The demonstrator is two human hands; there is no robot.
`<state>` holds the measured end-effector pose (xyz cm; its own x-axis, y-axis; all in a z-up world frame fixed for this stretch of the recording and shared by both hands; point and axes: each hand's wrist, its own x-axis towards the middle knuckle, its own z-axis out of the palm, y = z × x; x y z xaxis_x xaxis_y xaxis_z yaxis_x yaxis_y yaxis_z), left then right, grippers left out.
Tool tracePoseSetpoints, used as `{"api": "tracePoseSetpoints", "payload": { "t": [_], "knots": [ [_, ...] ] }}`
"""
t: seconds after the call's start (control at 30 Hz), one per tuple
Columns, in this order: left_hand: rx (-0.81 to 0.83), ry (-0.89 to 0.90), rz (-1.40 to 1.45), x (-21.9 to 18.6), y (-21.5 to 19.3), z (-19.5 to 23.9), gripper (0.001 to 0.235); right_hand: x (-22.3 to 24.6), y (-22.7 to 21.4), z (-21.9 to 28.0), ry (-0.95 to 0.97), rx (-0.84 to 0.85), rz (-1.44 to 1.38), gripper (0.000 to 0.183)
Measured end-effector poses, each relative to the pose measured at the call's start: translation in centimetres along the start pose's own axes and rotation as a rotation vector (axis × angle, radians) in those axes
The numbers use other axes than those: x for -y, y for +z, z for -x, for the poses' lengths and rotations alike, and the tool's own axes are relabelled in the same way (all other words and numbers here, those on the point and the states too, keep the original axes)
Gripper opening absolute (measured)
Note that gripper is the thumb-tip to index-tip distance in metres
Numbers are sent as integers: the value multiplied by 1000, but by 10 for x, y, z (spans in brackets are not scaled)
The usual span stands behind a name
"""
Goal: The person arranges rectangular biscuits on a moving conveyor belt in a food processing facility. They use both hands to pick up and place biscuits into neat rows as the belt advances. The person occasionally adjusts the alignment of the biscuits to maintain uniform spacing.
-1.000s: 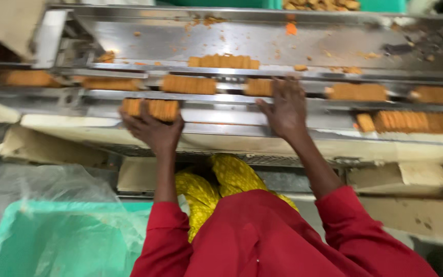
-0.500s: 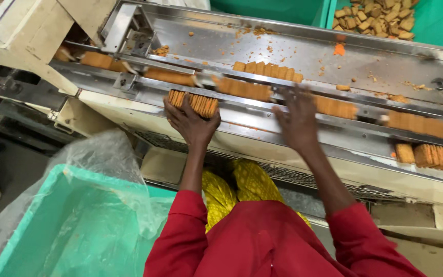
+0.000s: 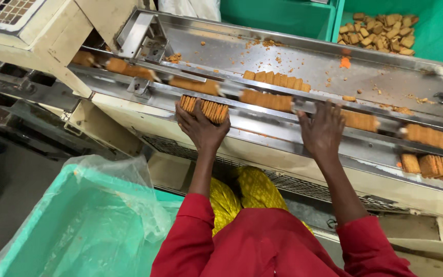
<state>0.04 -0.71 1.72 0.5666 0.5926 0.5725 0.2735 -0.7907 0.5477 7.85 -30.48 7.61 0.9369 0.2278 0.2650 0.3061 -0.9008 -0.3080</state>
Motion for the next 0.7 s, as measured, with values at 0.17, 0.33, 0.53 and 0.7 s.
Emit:
{"api": "tracePoseSetpoints", "payload": {
  "t": [0.17, 0.33, 0.53, 0.7],
  "knots": [
    [-15, 16, 3, 1, -3, 0, 101, 57, -1, -15, -153, 102, -51, 72],
    [-28, 18, -4, -3, -2, 0, 100, 121, 40, -34, -397, 50, -48, 72],
    [-42, 28, 7, 1, 1, 1, 100, 94, 50, -22, -331, 124, 109, 78],
    [1, -20, -8, 3, 2, 1, 100, 51, 31, -7, -206, 18, -6, 74]
  ]
}}
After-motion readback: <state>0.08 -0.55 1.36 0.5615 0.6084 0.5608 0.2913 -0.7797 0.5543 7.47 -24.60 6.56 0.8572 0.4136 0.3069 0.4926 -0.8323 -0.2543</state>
